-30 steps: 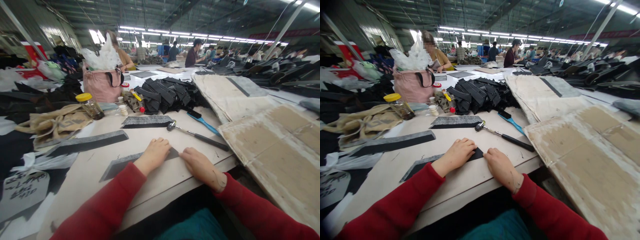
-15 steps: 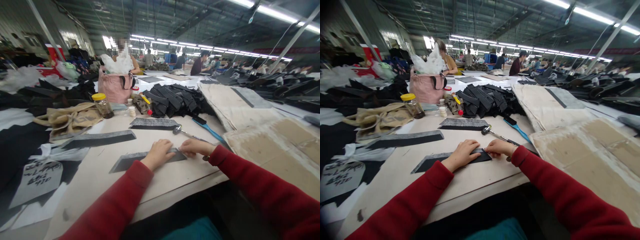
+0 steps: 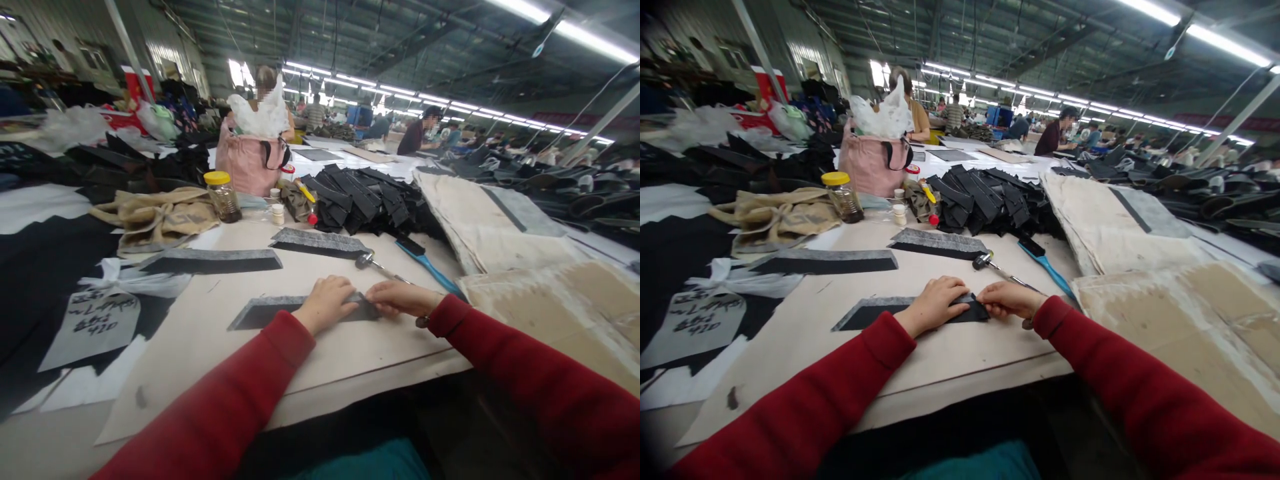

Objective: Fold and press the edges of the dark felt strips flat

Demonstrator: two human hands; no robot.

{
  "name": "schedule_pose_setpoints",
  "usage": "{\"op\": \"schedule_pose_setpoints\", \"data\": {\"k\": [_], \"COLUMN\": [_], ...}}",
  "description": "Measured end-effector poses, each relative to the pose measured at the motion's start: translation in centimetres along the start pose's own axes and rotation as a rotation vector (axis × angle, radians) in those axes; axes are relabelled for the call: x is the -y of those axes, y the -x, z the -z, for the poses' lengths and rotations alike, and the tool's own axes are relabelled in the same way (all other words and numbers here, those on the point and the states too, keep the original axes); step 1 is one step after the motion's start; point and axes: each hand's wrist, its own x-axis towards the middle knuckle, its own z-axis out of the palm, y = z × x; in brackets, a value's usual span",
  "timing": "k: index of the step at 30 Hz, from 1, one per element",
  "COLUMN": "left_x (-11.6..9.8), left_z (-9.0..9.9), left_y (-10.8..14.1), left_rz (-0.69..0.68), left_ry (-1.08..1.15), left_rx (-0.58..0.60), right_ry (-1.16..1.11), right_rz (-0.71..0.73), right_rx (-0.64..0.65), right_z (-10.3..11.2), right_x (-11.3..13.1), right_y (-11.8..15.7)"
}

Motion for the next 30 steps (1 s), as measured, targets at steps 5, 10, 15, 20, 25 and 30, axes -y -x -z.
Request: {"op": "schedule_pose_setpoints", "data": {"k": [5, 10, 15, 20, 25, 30], "left_x": [0.0, 0.3, 0.1, -0.1, -0.2, 0.0], "left_z": [0.2, -0.4, -1.2, -1.4, -1.5, -1.7], "left_y": [-0.1, -1.3, -2.7, -2.9, -2.7, -2.7], "left_rz": [0.027, 0.098, 0.096, 0.101, 0.115, 0.111], "left_ry": [0.04, 0.117, 0.099, 0.084, 0.102, 0.12], "left_rx": [-0.016, -0.01, -0.042, -0.041, -0.067, -0.066], "right_ry": [0.349, 0.537, 0.772, 1.074, 1.344, 1.501], "right_rz": [0.155, 0.232, 0.344, 0.473, 0.484, 0.478], "right_rx": [-0.095, -0.147, -0.197, -0.14, -0.079, -0.109], "right_z": [-0.2, 1.3, 3.0, 3.5, 3.1, 2.4], "right_x": [0.7, 0.4, -0.2, 1.3, 2.7, 2.5], "right_y": [-0.6, -0.6, -1.3, -2.1, -2.1, -1.8]}}
